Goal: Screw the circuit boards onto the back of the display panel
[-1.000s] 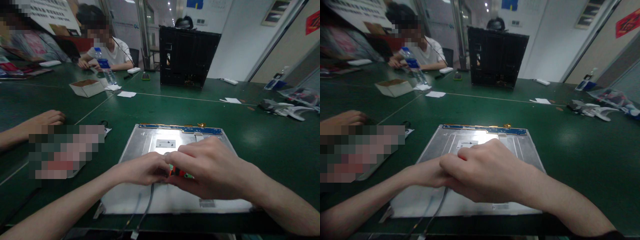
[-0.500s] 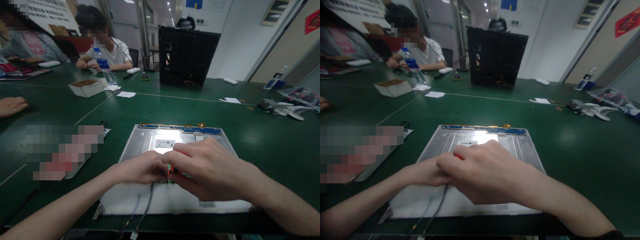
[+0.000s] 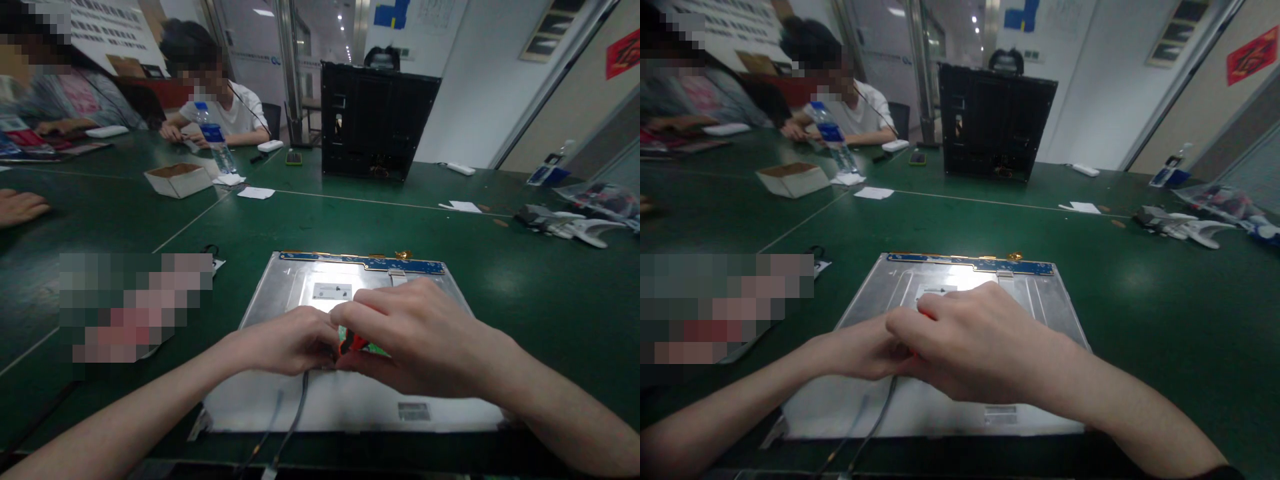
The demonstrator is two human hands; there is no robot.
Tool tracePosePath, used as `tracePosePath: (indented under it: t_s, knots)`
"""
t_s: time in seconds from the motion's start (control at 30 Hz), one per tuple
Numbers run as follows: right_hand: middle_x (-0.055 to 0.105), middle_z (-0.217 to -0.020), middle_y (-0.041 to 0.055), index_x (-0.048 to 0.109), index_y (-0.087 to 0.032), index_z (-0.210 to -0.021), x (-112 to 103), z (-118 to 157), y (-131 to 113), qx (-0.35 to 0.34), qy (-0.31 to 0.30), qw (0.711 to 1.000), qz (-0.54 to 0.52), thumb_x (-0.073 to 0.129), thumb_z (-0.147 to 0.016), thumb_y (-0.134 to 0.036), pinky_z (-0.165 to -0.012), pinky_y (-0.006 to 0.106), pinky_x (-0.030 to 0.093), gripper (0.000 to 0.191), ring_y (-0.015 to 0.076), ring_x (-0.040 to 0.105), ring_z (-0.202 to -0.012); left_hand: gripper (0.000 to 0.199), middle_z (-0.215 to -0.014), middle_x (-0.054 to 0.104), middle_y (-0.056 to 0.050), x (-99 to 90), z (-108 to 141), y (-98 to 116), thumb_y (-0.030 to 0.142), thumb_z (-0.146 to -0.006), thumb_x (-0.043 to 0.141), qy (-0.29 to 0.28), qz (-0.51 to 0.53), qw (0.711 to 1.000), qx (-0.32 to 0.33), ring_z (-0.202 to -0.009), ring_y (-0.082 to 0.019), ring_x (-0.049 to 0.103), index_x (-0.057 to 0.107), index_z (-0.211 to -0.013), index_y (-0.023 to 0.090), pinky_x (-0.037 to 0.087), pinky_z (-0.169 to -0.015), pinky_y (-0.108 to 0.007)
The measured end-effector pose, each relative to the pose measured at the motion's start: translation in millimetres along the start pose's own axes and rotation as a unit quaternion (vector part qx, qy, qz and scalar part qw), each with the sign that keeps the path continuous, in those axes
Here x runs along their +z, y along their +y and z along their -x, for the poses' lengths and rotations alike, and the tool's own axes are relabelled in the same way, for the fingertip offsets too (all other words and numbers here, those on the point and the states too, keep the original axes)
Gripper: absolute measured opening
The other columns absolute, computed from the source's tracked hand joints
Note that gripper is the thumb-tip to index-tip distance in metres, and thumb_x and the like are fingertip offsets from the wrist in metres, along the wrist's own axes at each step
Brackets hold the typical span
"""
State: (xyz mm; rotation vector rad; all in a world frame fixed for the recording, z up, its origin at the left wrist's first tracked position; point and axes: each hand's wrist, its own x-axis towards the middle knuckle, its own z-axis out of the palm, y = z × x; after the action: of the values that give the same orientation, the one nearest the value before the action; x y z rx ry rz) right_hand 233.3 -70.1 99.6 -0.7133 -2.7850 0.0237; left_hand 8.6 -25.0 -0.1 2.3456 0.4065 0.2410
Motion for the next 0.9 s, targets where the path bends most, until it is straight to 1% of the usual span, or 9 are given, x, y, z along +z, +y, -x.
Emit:
tracePosePath:
  t_s: [0.1,0.2,0.27,0.4,0.5,0.6,0.7,0.83,0.9]
  knots:
    - [0.066,-0.09,0.0001,0.052,-0.02,-0.106,-3.1,1.2,0.3,0.008,-0.02,0.999,-0.024,0.056,-0.093,-0.024,-0.051,0.028,0.024,0.015,0.0131,0.052,-0.066,0.013,-0.084,0.07,-0.004,0.6,-0.6,-2.3,0.009,-0.086,0.062,-0.006,-0.008,1.0,0.021,-0.074,-0.018,0.064,0.07,-0.095,0.016,0.047,-0.067,-0.025]
    - [0.066,-0.091,0.0002,0.051,-0.019,-0.107,-4.4,2.1,0.2,0.006,-0.028,0.999,-0.032,0.054,-0.092,-0.02,-0.051,0.028,0.026,0.016,0.0131,0.052,-0.066,0.01,-0.082,0.069,-0.003,0.1,-1.3,-0.9,0.01,-0.086,0.063,0.004,-0.01,1.0,0.026,-0.074,-0.018,0.063,0.069,-0.09,0.017,0.047,-0.067,-0.026]
    - [0.066,-0.091,-0.0001,0.051,-0.019,-0.108,-3.3,2.0,0.1,0.007,-0.025,0.999,-0.028,0.054,-0.093,-0.021,-0.051,0.028,0.026,0.016,0.0132,0.052,-0.066,0.009,-0.082,0.07,-0.003,-0.1,-1.4,0.6,0.01,-0.086,0.062,0.003,-0.016,1.0,0.02,-0.073,-0.018,0.063,0.069,-0.088,0.016,0.047,-0.066,-0.026]
    - [0.068,-0.091,0.0001,0.05,-0.019,-0.11,0.8,0.8,-0.4,0.005,-0.009,1.0,-0.014,0.054,-0.098,-0.028,-0.051,0.029,0.025,0.016,0.0137,0.055,-0.066,0.012,-0.086,0.071,-0.004,0.1,-0.6,1.6,0.008,-0.085,0.061,0.001,-0.03,1.0,0.003,-0.075,-0.019,0.064,0.069,-0.091,0.015,0.047,-0.067,-0.025]
    - [0.068,-0.092,0.0008,0.049,-0.02,-0.111,1.3,0.5,-1.5,0.003,-0.009,1.0,-0.017,0.053,-0.099,-0.032,-0.052,0.029,0.025,0.017,0.0135,0.057,-0.068,0.009,-0.084,0.07,-0.002,-0.5,-0.2,0.7,0.012,-0.084,0.065,0.001,-0.023,1.0,-0.007,-0.074,-0.018,0.064,0.069,-0.09,0.016,0.047,-0.067,-0.025]
    - [0.067,-0.094,0.0014,0.05,-0.019,-0.111,-1.1,0.7,-2.5,0.004,-0.019,0.999,-0.039,0.054,-0.096,-0.026,-0.052,0.028,0.026,0.017,0.013,0.055,-0.068,0.009,-0.084,0.069,-0.002,-1.2,-1.0,-0.3,0.015,-0.084,0.065,0.011,-0.011,1.0,0.006,-0.077,-0.019,0.064,0.07,-0.092,0.017,0.047,-0.069,-0.025]
    - [0.067,-0.094,0.0017,0.05,-0.018,-0.109,-3.2,0.4,-2.8,0.007,-0.026,0.998,-0.053,0.053,-0.093,-0.02,-0.052,0.028,0.027,0.016,0.0131,0.054,-0.069,0.012,-0.083,0.069,-0.004,-2.2,-2.1,1.4,0.012,-0.084,0.064,0.011,-0.006,1.0,0.025,-0.077,-0.02,0.064,0.071,-0.091,0.017,0.045,-0.066,-0.024]
    - [0.067,-0.092,0.0015,0.051,-0.018,-0.108,-1.7,-1.0,-2.5,0.01,-0.024,0.999,-0.039,0.052,-0.097,-0.024,-0.052,0.028,0.027,0.013,0.013,0.056,-0.069,0.012,-0.079,0.066,-0.002,-4.7,-2.3,8.8,0.012,-0.087,0.059,0.019,-0.015,0.999,0.031,-0.071,-0.017,0.06,0.07,-0.088,0.016,0.042,-0.062,-0.023]
    - [0.066,-0.088,0.0006,0.051,-0.018,-0.106,0.0,-1.6,-2.4,0.004,-0.014,0.999,-0.029,0.051,-0.099,-0.027,-0.052,0.028,0.027,0.012,0.0128,0.055,-0.067,0.014,-0.08,0.066,-0.001,-5.7,-1.9,11.9,0.013,-0.091,0.056,0.031,-0.019,0.999,0.031,-0.073,-0.017,0.06,0.07,-0.09,0.016,0.042,-0.062,-0.022]
